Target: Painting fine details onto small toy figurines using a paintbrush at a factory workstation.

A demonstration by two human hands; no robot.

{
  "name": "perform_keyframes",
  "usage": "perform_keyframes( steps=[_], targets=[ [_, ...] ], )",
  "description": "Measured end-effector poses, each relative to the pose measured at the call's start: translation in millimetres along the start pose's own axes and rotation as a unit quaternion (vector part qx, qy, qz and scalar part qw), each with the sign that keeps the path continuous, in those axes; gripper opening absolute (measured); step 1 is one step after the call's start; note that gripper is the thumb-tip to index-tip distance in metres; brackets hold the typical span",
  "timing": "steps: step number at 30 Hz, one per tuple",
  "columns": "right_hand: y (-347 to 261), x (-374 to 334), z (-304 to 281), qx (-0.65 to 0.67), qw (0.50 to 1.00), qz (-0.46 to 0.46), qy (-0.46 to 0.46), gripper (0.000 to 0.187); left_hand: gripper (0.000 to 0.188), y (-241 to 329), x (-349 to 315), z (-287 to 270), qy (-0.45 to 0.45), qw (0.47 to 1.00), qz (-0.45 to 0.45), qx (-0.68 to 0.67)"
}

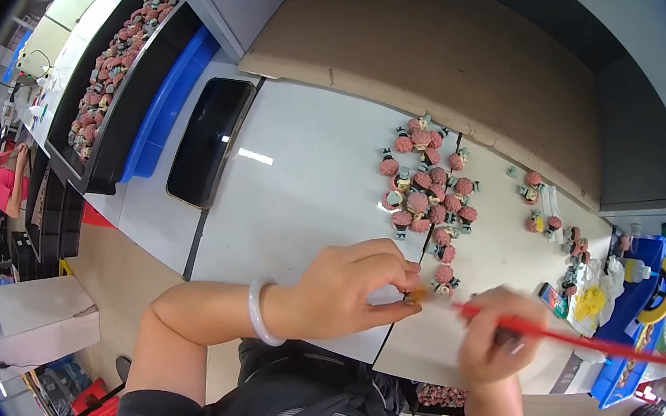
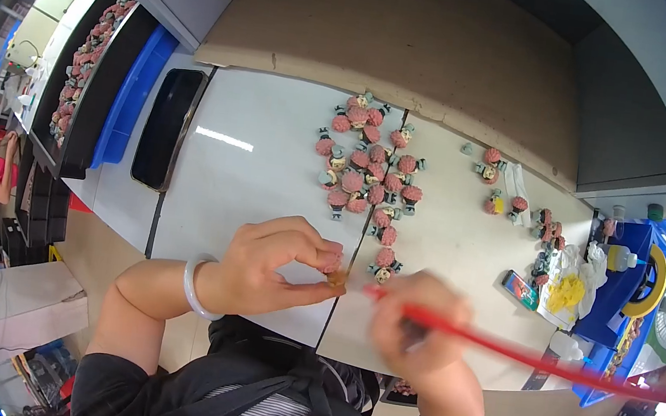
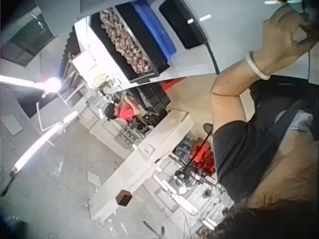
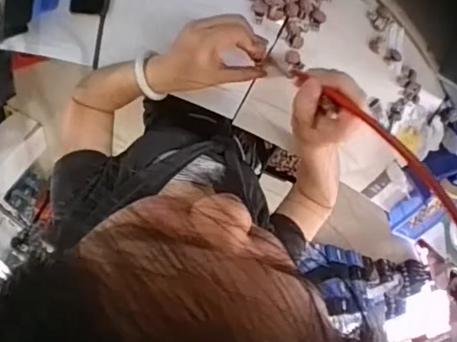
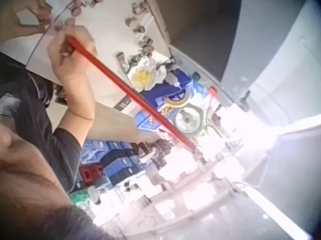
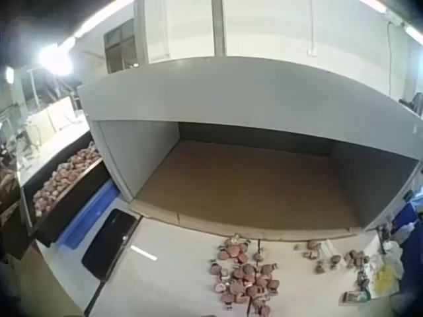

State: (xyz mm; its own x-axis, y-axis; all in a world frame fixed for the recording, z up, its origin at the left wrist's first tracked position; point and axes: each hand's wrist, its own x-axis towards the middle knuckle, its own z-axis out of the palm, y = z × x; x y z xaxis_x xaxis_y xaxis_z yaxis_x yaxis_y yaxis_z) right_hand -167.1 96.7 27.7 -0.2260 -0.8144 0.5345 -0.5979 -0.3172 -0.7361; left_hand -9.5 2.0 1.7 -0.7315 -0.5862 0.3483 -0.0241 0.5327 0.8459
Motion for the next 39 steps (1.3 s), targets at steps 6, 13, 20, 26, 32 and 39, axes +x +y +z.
perform_keyframes(
  steps=[6,13,20,26,32,39],
  targets=[
    [3,-2,-11,0.038,0.999,-0.025,-0.007,0.008,0.031,0,3,4,0.012,0.999,0.002,-0.039],
    [26,21,-43,-0.286,0.909,0.290,-0.093,0.009,0.035,-1,4,-3,-0.024,0.950,-0.119,-0.288],
    [13,14,-31,-0.189,0.958,0.206,-0.060,0.004,0.028,1,3,-3,-0.039,0.883,-0.187,-0.428],
    [10,6,-9,-0.074,0.981,0.065,-0.167,0.016,0.020,-8,1,-6,-0.075,0.808,-0.242,-0.531],
    [6,6,-6,-0.113,0.964,0.100,-0.217,0.019,0.025,-1,6,-6,-0.093,0.854,-0.243,-0.451],
    [2,6,-8,-0.156,0.957,0.114,-0.218,0.024,0.028,1,5,-8,-0.117,0.900,-0.241,-0.343]
  ],
)
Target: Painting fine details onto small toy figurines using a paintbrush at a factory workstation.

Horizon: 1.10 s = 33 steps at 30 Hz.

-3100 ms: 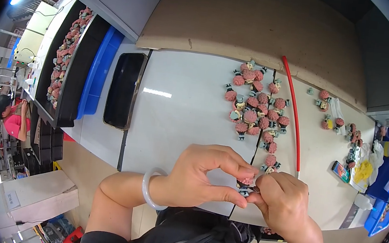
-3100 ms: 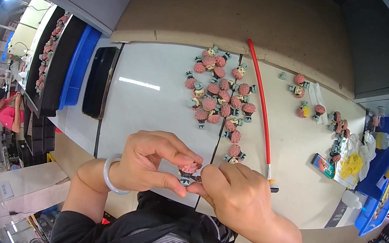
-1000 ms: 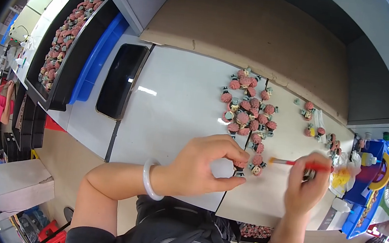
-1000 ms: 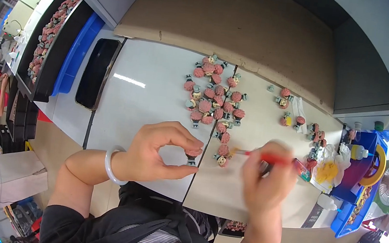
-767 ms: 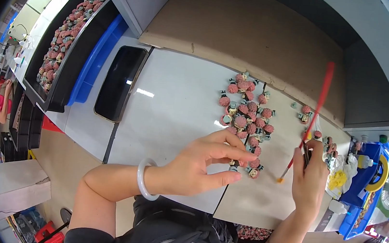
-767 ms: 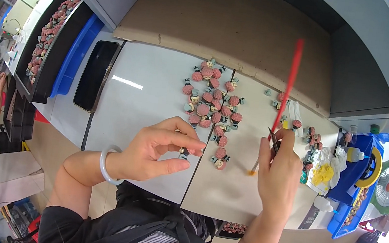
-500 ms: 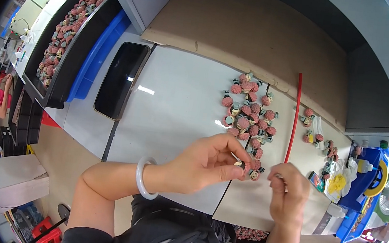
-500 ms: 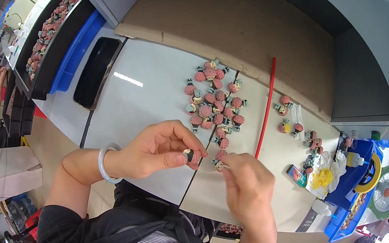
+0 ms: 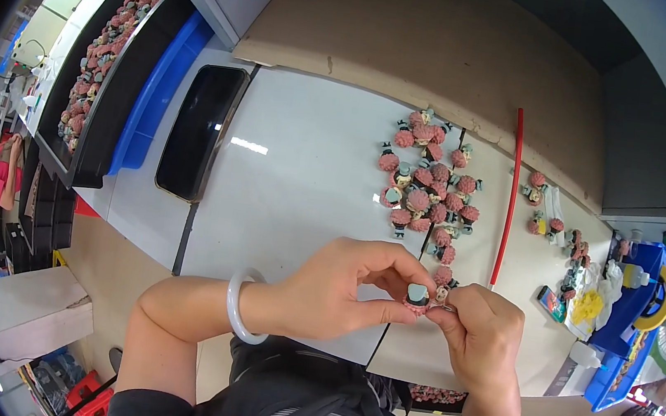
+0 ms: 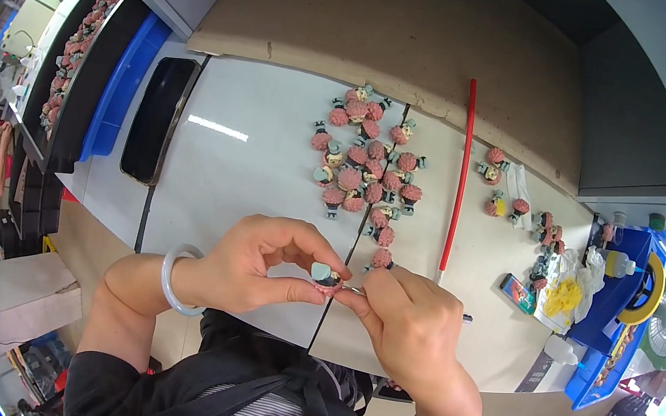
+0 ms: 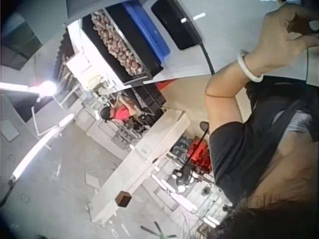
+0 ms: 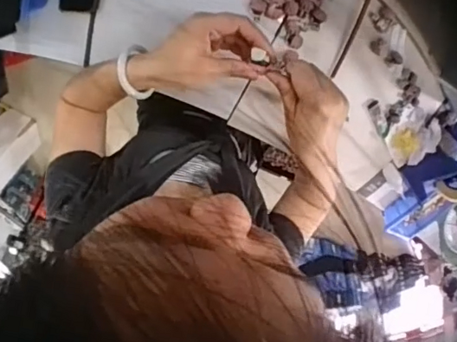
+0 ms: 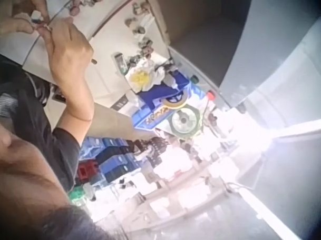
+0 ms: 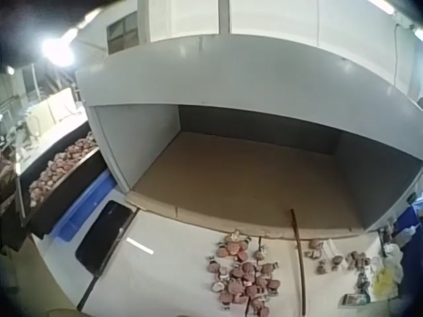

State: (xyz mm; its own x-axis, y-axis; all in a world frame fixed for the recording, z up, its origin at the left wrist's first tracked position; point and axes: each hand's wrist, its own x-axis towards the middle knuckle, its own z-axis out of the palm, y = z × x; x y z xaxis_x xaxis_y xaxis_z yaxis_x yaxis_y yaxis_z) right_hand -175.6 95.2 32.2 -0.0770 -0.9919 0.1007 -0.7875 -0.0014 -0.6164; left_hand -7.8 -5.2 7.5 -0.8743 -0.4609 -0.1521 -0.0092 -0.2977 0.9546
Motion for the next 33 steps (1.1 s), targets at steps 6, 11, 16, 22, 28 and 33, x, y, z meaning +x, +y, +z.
perform_keyframes(
  steps=[6,11,16,22,28,33],
  targets=[
    [-7,-1,-1,-0.025,0.999,0.015,-0.019,0.024,0.028,-3,0,2,0.030,0.997,0.053,0.050],
    [-1,-1,0,-0.060,0.998,-0.030,0.008,0.031,0.028,0,5,2,0.031,0.992,0.077,0.095],
    [-1,-2,5,-0.029,1.000,-0.009,-0.005,0.032,0.029,4,2,1,0.038,0.988,0.068,0.132],
    [0,-3,8,0.010,0.999,0.032,0.003,0.032,0.031,1,2,0,0.037,0.978,0.099,0.178],
    [2,-2,6,-0.047,0.998,-0.026,0.016,0.033,0.032,1,2,1,0.040,0.983,0.086,0.157],
    [5,-3,13,-0.022,0.999,-0.010,0.022,0.034,0.032,1,2,0,0.039,0.979,0.099,0.172]
  ],
)
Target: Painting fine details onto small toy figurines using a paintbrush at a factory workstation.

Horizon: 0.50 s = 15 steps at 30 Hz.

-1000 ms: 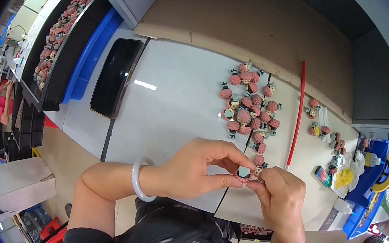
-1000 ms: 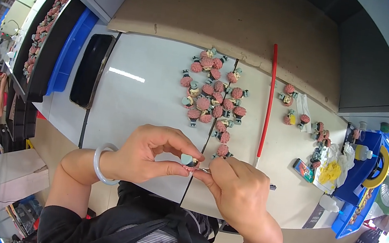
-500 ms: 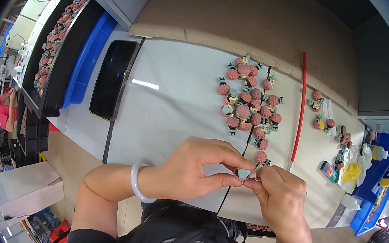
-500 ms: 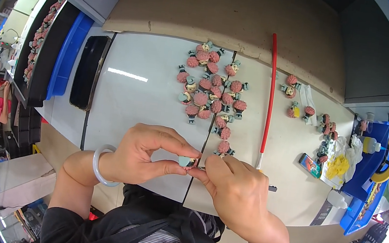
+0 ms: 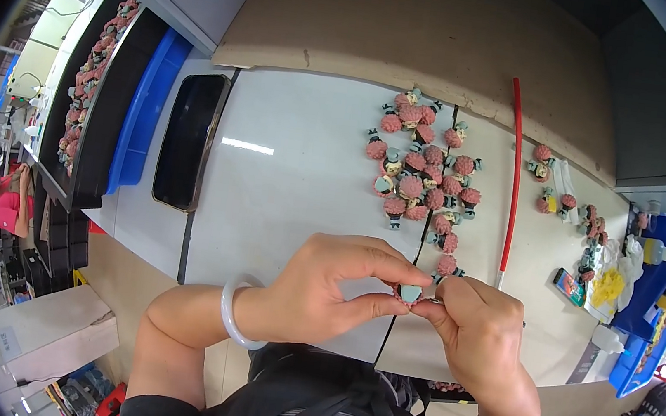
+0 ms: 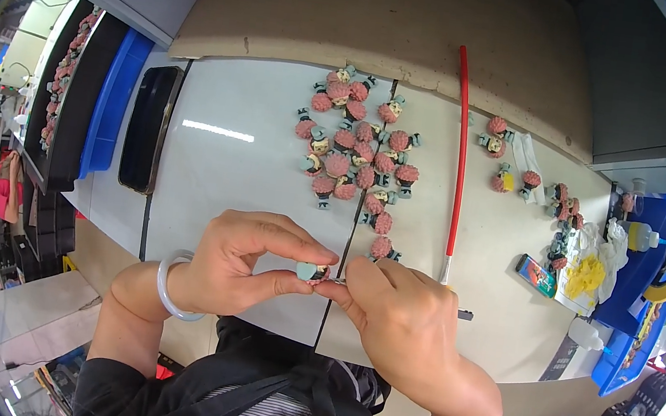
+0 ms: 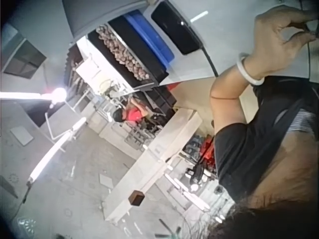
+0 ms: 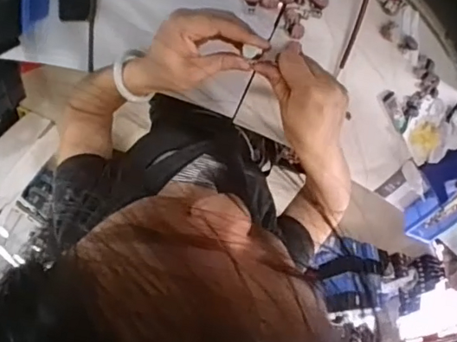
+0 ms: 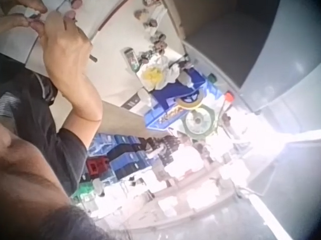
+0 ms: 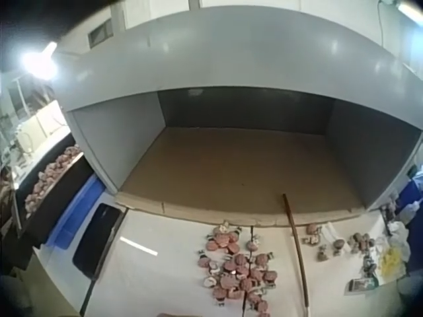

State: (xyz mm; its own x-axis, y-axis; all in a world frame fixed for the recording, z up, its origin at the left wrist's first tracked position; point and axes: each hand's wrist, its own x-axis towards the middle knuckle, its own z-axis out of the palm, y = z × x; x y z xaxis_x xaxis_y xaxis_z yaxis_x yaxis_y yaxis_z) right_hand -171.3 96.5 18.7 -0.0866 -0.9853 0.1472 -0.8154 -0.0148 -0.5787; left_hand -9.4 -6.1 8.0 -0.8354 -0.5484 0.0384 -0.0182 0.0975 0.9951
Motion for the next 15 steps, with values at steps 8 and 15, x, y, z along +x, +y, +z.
perform_keyframes(
  steps=[8,15],
  targets=[
    [-0.1,-0.1,-3.1,-0.026,0.999,-0.021,0.006,0.035,0.034,-0.1,-0.6,0.3,-0.006,0.999,-0.018,-0.038],
    [-0.3,-1.2,1.7,0.014,1.000,0.019,0.008,0.034,0.034,-0.8,0.4,0.0,-0.016,0.999,-0.013,-0.039]
  ],
)
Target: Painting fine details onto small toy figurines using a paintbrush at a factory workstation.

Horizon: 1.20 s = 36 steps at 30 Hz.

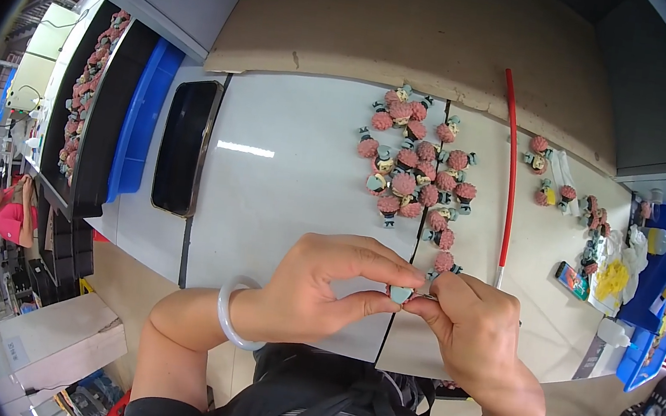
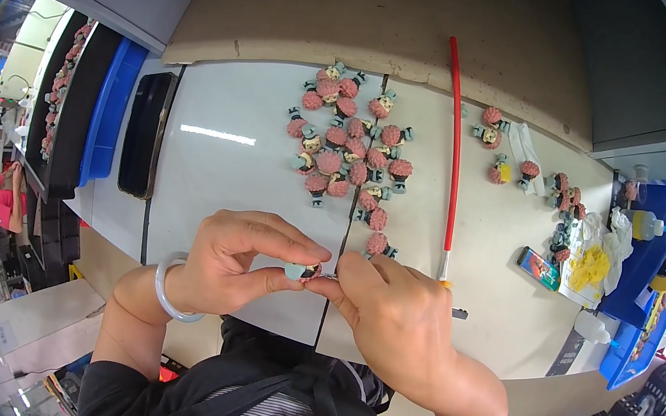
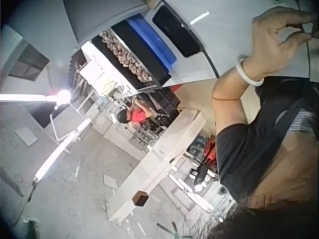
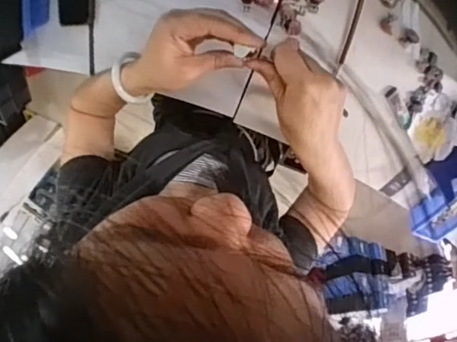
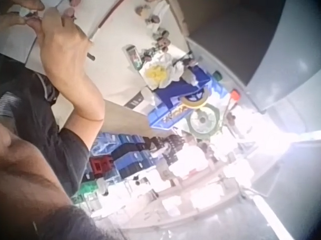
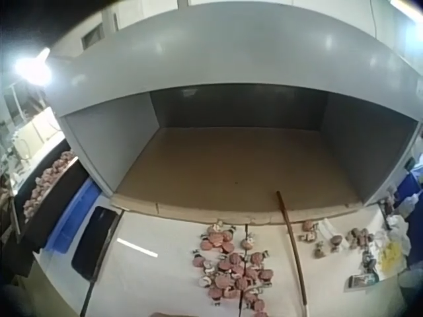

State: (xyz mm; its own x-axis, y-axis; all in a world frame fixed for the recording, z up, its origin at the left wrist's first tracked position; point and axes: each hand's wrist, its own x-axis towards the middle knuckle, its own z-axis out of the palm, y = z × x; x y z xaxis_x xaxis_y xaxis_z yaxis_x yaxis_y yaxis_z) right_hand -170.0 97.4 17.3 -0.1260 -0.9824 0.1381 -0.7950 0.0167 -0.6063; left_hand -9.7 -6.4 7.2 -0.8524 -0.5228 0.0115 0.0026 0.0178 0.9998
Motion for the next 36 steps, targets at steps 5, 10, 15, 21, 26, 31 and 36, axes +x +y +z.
perform_keyframes(
  steps=[5,10,15,21,26,31,36],
  targets=[
    [1,0,-3,-0.032,0.999,-0.018,0.001,0.034,0.034,-1,-2,1,0.009,1.000,-0.021,-0.020],
    [-4,1,-6,0.025,0.997,0.048,-0.050,0.026,0.034,0,-1,0,0.003,1.000,-0.023,-0.010],
    [0,3,-7,0.045,0.998,0.029,-0.028,0.029,0.032,3,0,1,0.000,0.996,-0.079,-0.046],
    [0,8,-10,0.018,0.999,-0.036,-0.003,0.033,0.037,1,-4,4,0.016,0.989,-0.067,-0.130],
    [2,6,-7,-0.010,0.999,-0.053,-0.012,0.034,0.039,4,-3,-1,-0.004,0.997,-0.045,-0.056],
    [0,7,-9,-0.026,0.996,-0.083,-0.021,0.031,0.040,6,0,-2,-0.002,1.000,-0.019,-0.002],
    [0,5,-11,-0.021,0.995,-0.093,-0.035,0.031,0.039,6,-2,0,0.010,0.999,-0.016,-0.026]
  ],
)
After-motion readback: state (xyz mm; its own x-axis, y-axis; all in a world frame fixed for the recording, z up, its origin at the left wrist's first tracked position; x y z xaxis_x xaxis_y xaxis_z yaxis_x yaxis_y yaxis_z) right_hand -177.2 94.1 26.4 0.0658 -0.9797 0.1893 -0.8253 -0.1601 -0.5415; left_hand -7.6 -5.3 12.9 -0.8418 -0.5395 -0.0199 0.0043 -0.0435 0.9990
